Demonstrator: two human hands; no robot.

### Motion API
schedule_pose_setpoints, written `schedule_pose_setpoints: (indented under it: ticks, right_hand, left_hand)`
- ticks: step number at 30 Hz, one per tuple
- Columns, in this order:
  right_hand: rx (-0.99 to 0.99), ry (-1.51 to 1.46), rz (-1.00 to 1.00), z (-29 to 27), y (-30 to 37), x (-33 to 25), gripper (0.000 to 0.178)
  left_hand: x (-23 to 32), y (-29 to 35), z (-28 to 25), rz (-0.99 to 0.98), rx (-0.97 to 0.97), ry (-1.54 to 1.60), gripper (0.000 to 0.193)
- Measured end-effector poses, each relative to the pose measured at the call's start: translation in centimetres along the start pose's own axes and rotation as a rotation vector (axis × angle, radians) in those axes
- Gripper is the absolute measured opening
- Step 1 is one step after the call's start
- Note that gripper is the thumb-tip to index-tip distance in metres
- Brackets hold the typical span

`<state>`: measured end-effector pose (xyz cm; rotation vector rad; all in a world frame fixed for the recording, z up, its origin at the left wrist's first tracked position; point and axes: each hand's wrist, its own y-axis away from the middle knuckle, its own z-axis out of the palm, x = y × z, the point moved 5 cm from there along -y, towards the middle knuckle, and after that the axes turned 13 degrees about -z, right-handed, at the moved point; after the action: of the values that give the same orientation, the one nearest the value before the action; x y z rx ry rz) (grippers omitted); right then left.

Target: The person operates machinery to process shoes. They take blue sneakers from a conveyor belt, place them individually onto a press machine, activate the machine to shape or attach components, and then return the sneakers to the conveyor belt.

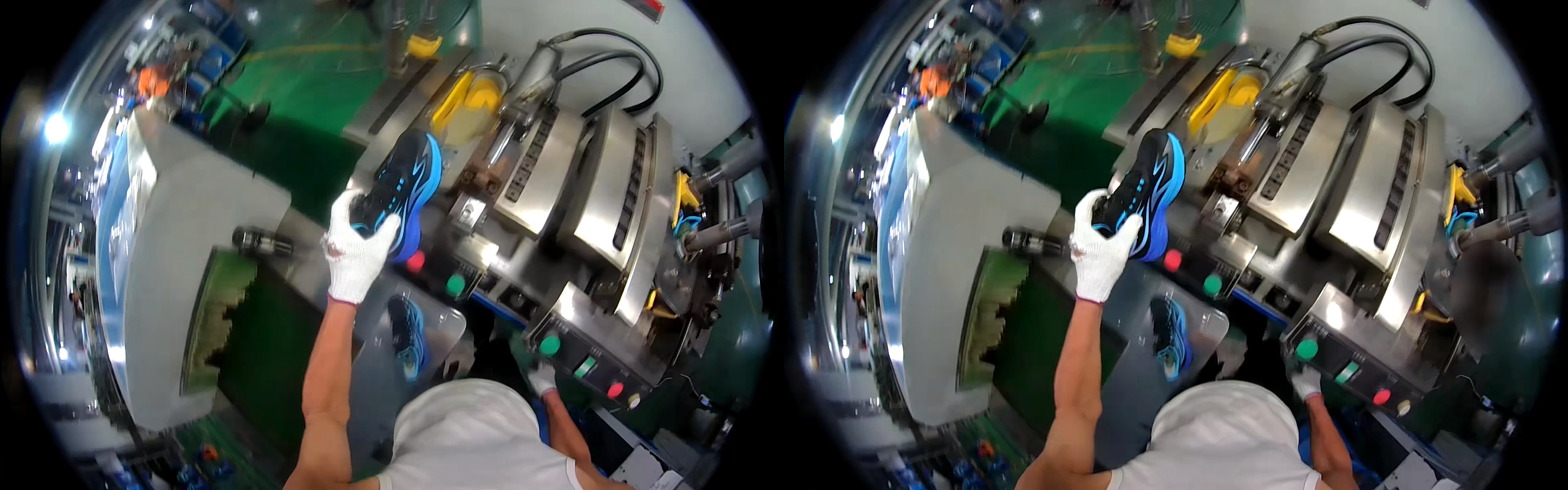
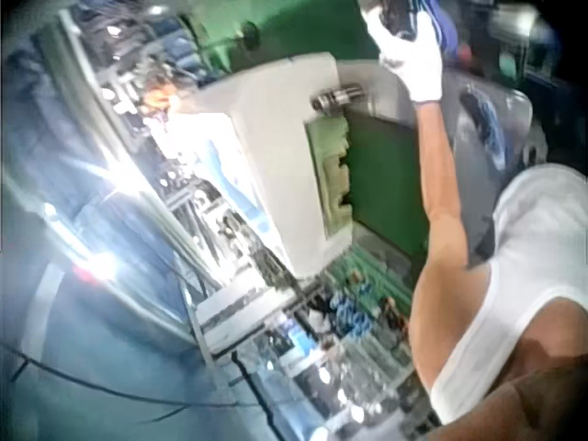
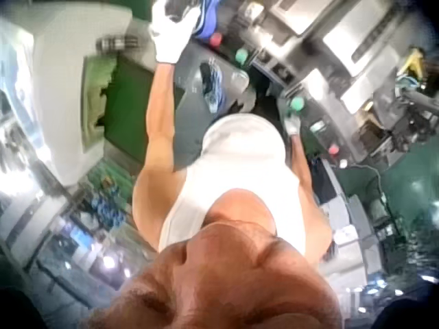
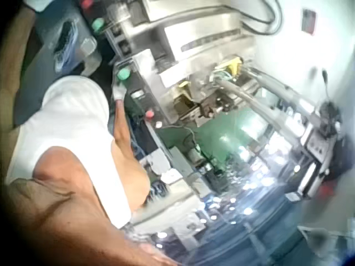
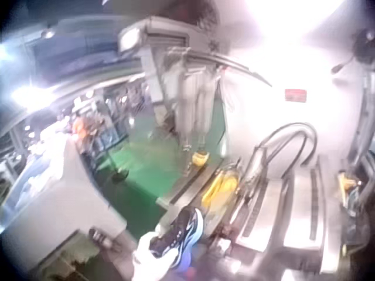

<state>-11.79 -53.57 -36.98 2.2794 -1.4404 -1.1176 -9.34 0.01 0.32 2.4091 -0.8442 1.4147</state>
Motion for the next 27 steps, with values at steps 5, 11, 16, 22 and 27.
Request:
schedule_pose_setpoints:
  ticks: [5,11,16,22,27]
  right_hand:
    - [-0.016,-0.438,-0.277,-2.0,-1.5,-19.3,0.067]
    - [0.015,-0.237,-0.369,5.5,-2.7,-38.5,0.096]
    - [0.18,-0.062,-0.268,9.9,-5.5,-36.9,0.088]
    - [0.265,-0.916,-0.255,7.2,-0.5,-32.1,0.05]
    - [0.447,-1.371,-0.046,1.3,14.3,-27.2,0.034]
  left_hand:
    - [-18.0,16.8,-9.0,-0.414,0.21,-0.213,0.061]
    - [-34.0,34.1,-12.2,-0.641,0.156,-0.37,0.071]
    - [-34.8,36.6,-12.7,-0.669,0.043,-0.131,0.078]
    - [-37.6,33.6,-14.2,-0.763,-0.034,-0.062,0.079]
    - [-27.7,30.2,-9.3,-0.606,-0.429,-0.093,0.074]
